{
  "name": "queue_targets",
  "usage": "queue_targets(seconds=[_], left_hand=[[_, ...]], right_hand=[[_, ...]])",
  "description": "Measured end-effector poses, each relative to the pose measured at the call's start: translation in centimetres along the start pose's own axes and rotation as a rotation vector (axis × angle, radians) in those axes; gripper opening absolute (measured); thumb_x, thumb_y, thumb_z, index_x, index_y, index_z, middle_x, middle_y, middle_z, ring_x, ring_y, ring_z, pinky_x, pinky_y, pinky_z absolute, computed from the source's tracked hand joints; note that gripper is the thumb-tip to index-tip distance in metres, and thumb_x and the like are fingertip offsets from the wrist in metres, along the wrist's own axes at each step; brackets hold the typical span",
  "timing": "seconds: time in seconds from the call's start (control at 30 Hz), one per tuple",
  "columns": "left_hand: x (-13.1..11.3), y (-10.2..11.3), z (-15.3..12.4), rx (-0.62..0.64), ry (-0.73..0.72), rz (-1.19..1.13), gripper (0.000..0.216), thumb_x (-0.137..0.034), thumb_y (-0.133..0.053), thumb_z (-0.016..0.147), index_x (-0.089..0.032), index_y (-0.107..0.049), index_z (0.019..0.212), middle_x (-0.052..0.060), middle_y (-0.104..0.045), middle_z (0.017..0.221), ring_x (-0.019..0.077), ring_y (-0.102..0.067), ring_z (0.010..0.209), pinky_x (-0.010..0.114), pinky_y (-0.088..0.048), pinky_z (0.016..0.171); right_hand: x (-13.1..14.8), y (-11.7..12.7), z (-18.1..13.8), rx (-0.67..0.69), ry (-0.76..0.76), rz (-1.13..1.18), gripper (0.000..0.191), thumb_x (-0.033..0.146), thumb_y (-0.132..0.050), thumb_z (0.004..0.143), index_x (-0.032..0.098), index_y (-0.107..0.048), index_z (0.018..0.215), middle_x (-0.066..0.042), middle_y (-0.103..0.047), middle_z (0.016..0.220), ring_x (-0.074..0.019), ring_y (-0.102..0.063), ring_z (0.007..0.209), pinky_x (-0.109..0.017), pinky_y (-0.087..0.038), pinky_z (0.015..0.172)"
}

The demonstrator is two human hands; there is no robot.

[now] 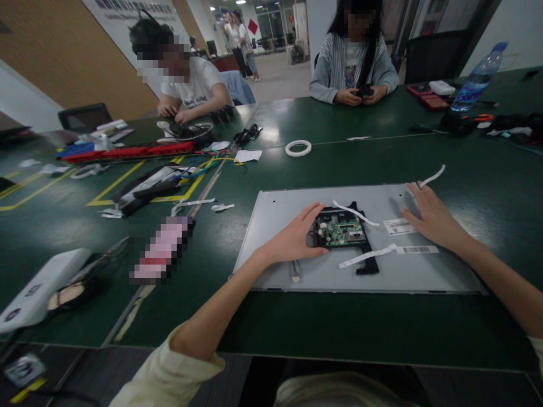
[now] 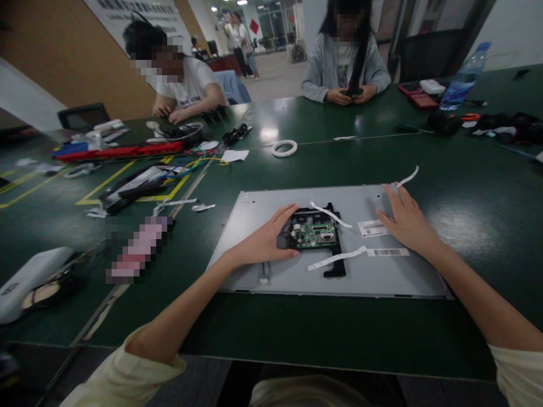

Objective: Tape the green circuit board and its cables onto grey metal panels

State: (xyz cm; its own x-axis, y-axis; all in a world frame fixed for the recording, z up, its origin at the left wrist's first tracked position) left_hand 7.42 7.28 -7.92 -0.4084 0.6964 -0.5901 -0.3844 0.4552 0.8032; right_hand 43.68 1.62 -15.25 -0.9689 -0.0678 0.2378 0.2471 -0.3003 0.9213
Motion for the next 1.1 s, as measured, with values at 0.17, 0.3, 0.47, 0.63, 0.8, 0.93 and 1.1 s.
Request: queue_targets(seconds=[0.17,0.3,0.47,0.63,0.8,0.93,1.1], left_hand=[[0.4,-0.4,0.2,-0.007,-0.033,0.03,0.094,-0.048,-0.064,0.073,-0.02,-0.012,0.146,0.014,-0.014,0.153,0.0338,-0.018,0.139,0.052,-0.022,0.114],[0.5,-0.4,0.4,-0.006,-0.036,0.051,0.093,-0.047,-0.063,0.074,-0.02,-0.011,0.146,0.014,-0.013,0.153,0.0324,-0.018,0.14,0.05,-0.022,0.114],[0.6,-0.2,0.7,0.004,-0.013,0.077,0.095,-0.046,-0.064,0.074,-0.018,-0.01,0.147,0.014,-0.014,0.153,0.0311,-0.018,0.14,0.048,-0.021,0.115],[0.7,-0.2,0.6,0.013,-0.013,0.078,0.095,-0.049,-0.061,0.075,-0.019,-0.008,0.147,0.014,-0.012,0.153,0.0325,-0.017,0.14,0.051,-0.021,0.113],[0.9,-0.4,0.5,0.009,-0.01,0.076,0.094,-0.05,-0.061,0.076,-0.021,-0.006,0.147,0.013,-0.01,0.154,0.032,-0.016,0.14,0.05,-0.021,0.114],[1.1,-0.5,0.4,0.005,-0.023,0.067,0.094,-0.05,-0.06,0.076,-0.023,-0.005,0.147,0.012,-0.009,0.155,0.0319,-0.016,0.14,0.051,-0.021,0.113],[1.2,-0.4,0.4,0.008,-0.043,0.047,0.094,-0.05,-0.06,0.077,-0.025,-0.004,0.147,0.011,-0.009,0.155,0.0328,-0.017,0.14,0.053,-0.022,0.113]], right_hand=[[0.0,-0.1,0.0,-0.003,-0.006,0.007,0.067,0.048,-0.035,0.089,0.015,-0.021,0.146,-0.016,-0.025,0.146,-0.031,-0.02,0.137,-0.049,-0.027,0.108],[-0.1,-0.2,0.0,-0.002,-0.01,0.015,0.068,0.049,-0.036,0.089,0.016,-0.021,0.146,-0.015,-0.023,0.147,-0.0315,-0.02,0.137,-0.049,-0.027,0.108],[0.0,0.0,0.0,-0.007,-0.003,0.008,0.068,0.048,-0.036,0.089,0.013,-0.021,0.146,-0.017,-0.022,0.147,-0.0303,-0.019,0.137,-0.046,-0.025,0.11],[0.2,0.1,-0.1,-0.02,0.0,0.033,0.068,0.048,-0.036,0.089,0.015,-0.021,0.146,-0.017,-0.02,0.148,-0.0309,-0.019,0.137,-0.047,-0.025,0.109],[-0.1,0.0,-0.1,0.009,-0.004,0.051,0.068,0.049,-0.037,0.088,0.016,-0.021,0.146,-0.016,-0.02,0.149,-0.0326,-0.018,0.137,-0.048,-0.024,0.11],[-0.3,-0.2,0.0,0.009,-0.017,0.044,0.068,0.049,-0.037,0.088,0.017,-0.021,0.145,-0.016,-0.021,0.148,-0.0328,-0.019,0.137,-0.048,-0.025,0.11],[0.0,0.0,-0.1,-0.014,0.015,0.035,0.066,0.047,-0.038,0.089,0.016,-0.021,0.145,-0.018,-0.022,0.147,-0.0321,-0.019,0.137,-0.046,-0.025,0.11]])
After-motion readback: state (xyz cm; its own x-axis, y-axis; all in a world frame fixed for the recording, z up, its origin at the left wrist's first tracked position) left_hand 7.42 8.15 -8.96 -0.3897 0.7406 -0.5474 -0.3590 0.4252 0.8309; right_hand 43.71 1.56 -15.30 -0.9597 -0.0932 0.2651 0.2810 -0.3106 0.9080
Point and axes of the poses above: each hand's wrist, its own z-axis towards the middle knuckle, its own y-axis out of the back of the hand, x = y × z, the point moved 1 cm from there along z, towards the middle knuckle
